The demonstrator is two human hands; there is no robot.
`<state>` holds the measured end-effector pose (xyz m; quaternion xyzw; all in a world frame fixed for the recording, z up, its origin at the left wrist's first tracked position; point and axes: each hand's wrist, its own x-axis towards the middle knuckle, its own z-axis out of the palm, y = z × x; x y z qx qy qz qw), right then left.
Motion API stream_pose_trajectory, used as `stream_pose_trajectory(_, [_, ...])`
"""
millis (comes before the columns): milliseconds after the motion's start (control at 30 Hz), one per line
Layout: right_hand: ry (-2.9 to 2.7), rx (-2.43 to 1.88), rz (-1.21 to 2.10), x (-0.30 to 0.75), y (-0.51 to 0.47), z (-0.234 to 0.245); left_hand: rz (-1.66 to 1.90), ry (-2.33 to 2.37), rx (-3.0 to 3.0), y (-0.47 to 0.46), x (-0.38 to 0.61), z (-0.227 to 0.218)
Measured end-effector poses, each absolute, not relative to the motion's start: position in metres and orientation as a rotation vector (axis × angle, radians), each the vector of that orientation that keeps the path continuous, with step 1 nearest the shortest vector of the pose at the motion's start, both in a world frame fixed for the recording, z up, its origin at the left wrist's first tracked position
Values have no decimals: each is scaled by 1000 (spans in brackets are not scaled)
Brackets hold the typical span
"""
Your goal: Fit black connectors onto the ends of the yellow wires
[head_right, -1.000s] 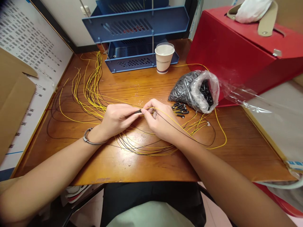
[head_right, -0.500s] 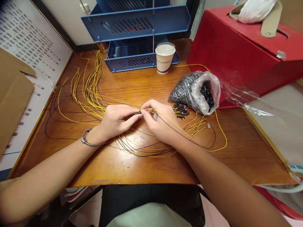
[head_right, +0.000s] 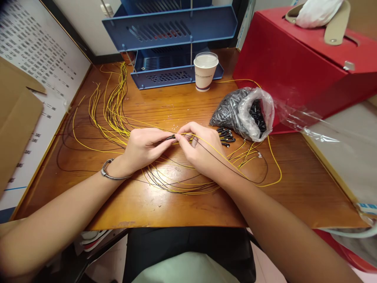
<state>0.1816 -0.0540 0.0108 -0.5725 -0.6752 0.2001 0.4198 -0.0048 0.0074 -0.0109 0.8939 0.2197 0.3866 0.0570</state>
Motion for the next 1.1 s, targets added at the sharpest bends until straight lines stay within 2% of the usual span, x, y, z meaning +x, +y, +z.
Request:
stream_pose_trajectory(400, [-1676, -1449, 674, 180, -54, 4, 1208, 593, 2820, 12, -6, -14])
stream_pose_trajectory(1100, [-1633, -1499, 543, 179, -55, 9, 1171, 705, 2804, 9, -5, -11])
